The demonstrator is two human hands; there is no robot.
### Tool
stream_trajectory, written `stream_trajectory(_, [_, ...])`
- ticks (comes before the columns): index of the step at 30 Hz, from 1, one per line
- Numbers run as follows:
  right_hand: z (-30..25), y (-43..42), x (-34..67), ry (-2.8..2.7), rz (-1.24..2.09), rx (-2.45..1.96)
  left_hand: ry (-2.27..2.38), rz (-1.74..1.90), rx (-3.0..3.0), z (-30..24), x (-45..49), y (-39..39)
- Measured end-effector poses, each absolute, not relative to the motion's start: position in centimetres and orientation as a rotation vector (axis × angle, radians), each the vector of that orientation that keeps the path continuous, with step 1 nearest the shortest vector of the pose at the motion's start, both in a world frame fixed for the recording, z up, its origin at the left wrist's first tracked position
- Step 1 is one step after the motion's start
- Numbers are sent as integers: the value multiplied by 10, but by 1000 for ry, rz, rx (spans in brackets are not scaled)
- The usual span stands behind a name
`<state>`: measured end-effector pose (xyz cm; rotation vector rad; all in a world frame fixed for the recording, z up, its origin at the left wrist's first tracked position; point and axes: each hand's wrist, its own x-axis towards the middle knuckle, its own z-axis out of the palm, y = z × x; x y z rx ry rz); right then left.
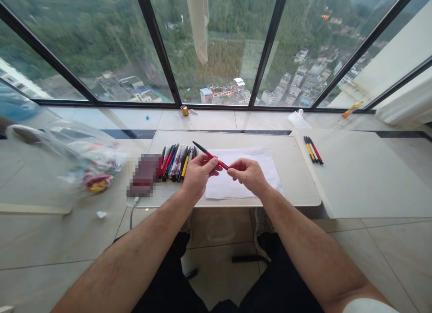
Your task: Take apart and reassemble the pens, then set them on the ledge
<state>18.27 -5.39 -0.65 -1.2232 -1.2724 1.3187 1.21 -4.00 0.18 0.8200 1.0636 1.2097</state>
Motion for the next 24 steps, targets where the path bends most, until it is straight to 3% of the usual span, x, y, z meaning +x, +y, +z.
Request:
stream_trajectory(14, [-18, -52, 177, -817, 1153, -1321, 1127, 1469, 739, 5, 16, -39])
stream_trajectory(24, [-17, -72, 161, -666, 1447, -1106, 1091, 1534, 782, 6, 12, -39])
